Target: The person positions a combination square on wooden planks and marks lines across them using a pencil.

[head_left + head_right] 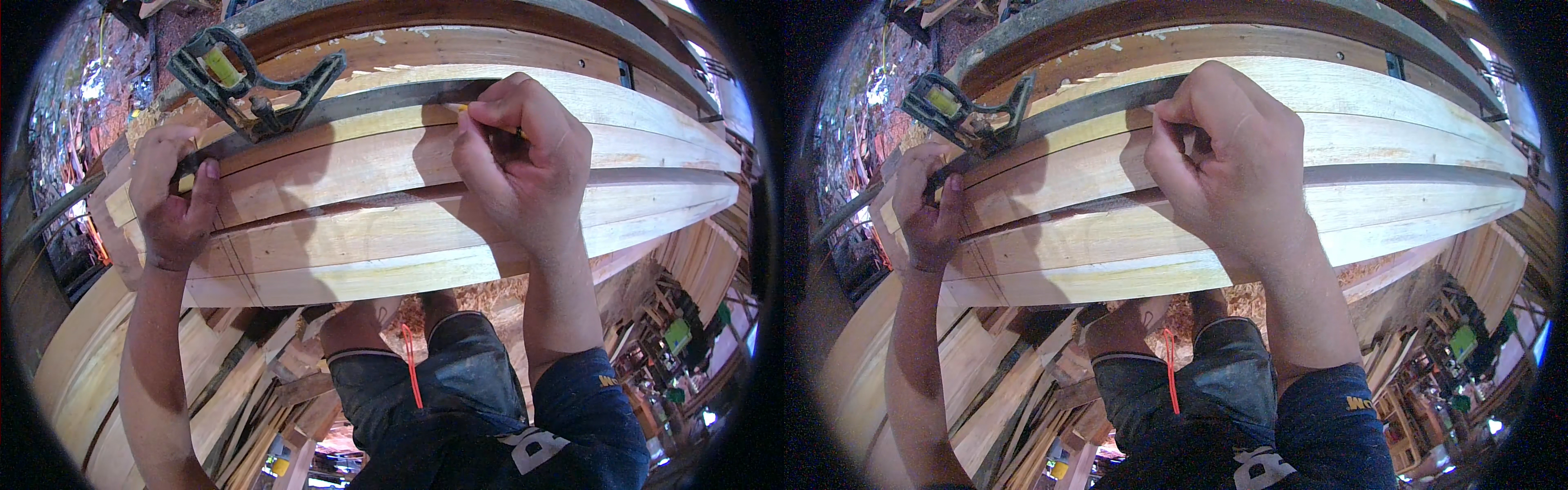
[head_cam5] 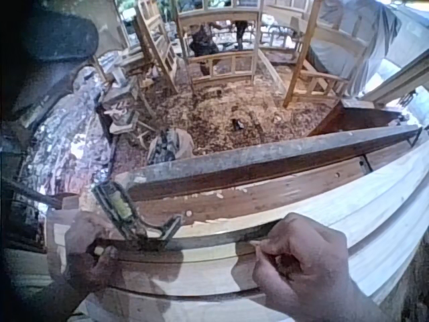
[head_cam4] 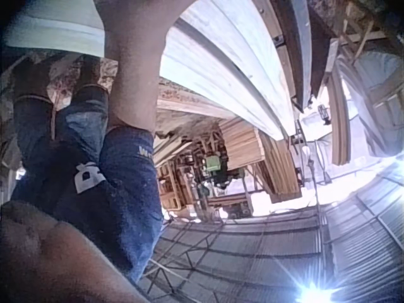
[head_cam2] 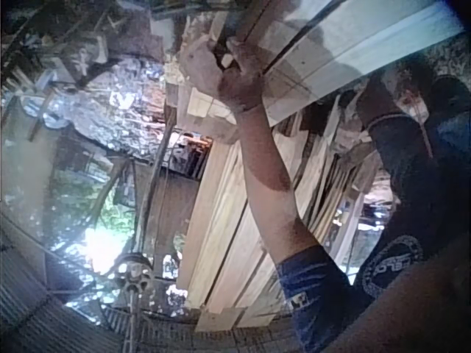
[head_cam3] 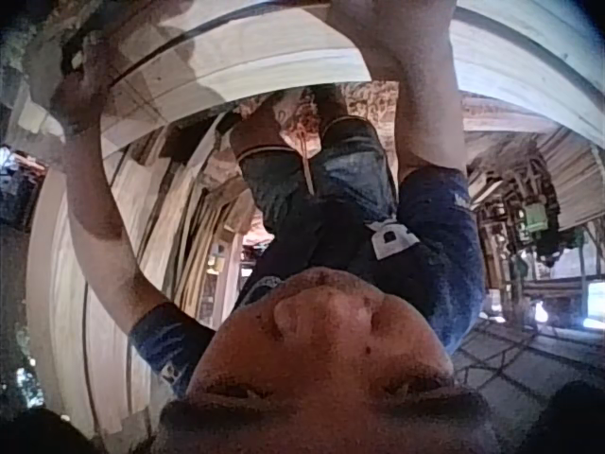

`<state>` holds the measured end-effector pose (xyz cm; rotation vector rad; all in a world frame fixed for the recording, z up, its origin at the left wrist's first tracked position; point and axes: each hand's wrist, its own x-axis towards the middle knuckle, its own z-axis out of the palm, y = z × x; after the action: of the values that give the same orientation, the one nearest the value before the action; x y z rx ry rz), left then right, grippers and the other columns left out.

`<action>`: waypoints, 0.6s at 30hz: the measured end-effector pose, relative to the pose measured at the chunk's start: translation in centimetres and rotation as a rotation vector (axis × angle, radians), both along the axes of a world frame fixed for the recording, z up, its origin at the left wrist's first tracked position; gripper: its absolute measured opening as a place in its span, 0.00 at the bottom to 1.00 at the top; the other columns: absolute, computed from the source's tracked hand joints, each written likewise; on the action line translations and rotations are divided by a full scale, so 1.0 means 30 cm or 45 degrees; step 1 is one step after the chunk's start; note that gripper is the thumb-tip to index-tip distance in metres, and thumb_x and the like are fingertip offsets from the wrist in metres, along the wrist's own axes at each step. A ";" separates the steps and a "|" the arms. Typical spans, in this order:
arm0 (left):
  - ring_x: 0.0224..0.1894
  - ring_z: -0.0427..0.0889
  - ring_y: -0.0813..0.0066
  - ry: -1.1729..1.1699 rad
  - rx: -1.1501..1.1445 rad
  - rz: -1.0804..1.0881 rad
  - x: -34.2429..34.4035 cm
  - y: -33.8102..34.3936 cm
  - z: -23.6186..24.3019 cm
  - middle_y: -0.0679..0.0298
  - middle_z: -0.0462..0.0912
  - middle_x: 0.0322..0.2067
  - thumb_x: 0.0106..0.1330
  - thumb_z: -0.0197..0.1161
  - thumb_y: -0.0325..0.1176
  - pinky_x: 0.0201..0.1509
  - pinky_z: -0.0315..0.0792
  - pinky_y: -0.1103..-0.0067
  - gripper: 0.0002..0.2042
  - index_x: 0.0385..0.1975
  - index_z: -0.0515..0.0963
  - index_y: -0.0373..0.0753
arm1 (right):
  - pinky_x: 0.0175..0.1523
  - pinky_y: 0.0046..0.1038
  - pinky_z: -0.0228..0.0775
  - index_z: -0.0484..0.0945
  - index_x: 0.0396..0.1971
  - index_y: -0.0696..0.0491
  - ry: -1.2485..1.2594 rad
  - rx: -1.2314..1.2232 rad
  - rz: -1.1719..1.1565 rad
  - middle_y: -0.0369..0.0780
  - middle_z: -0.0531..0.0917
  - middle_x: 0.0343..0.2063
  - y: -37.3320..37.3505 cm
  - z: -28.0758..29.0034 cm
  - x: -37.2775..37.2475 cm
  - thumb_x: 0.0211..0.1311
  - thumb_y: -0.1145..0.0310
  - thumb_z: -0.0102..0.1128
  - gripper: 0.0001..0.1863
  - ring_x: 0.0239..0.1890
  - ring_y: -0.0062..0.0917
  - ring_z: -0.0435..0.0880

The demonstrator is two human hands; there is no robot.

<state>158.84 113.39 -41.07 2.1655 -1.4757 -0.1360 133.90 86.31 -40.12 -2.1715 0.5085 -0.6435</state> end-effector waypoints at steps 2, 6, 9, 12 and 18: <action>0.49 0.77 0.61 0.025 0.051 0.021 -0.003 -0.002 0.004 0.54 0.79 0.47 0.70 0.66 0.32 0.57 0.71 0.71 0.13 0.48 0.77 0.30 | 0.29 0.27 0.72 0.76 0.28 0.56 -0.016 0.000 0.006 0.40 0.79 0.23 0.001 0.000 0.000 0.55 0.77 0.69 0.07 0.22 0.27 0.81; 0.49 0.77 0.63 0.018 0.016 0.006 0.006 0.007 -0.006 0.55 0.79 0.47 0.70 0.66 0.31 0.57 0.71 0.72 0.14 0.50 0.77 0.30 | 0.29 0.27 0.72 0.76 0.28 0.56 -0.004 0.014 0.000 0.40 0.79 0.23 0.004 0.002 0.002 0.55 0.77 0.69 0.07 0.22 0.27 0.81; 0.49 0.77 0.63 -0.028 0.023 -0.002 0.000 -0.002 0.000 0.55 0.79 0.48 0.70 0.65 0.30 0.56 0.71 0.73 0.14 0.50 0.77 0.30 | 0.28 0.27 0.72 0.76 0.28 0.56 -0.026 -0.008 0.011 0.40 0.79 0.22 0.003 -0.001 0.004 0.55 0.77 0.69 0.07 0.22 0.27 0.81; 0.44 0.81 0.53 0.000 -0.034 0.059 -0.007 -0.014 0.002 0.49 0.82 0.43 0.60 0.68 0.25 0.50 0.74 0.68 0.10 0.38 0.76 0.30 | 0.28 0.27 0.72 0.76 0.28 0.56 0.004 -0.030 0.002 0.40 0.78 0.22 0.003 0.006 0.003 0.55 0.77 0.69 0.08 0.22 0.27 0.80; 0.49 0.78 0.63 -0.029 -0.002 -0.005 0.001 -0.003 -0.001 0.54 0.81 0.48 0.70 0.66 0.30 0.54 0.72 0.72 0.13 0.50 0.78 0.30 | 0.28 0.27 0.71 0.76 0.27 0.56 -0.013 -0.034 0.013 0.40 0.78 0.22 -0.002 0.003 0.002 0.56 0.77 0.69 0.08 0.22 0.26 0.80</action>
<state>158.86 113.29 -41.09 2.1698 -1.4920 -0.1117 133.97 86.24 -40.04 -2.1935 0.4859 -0.6588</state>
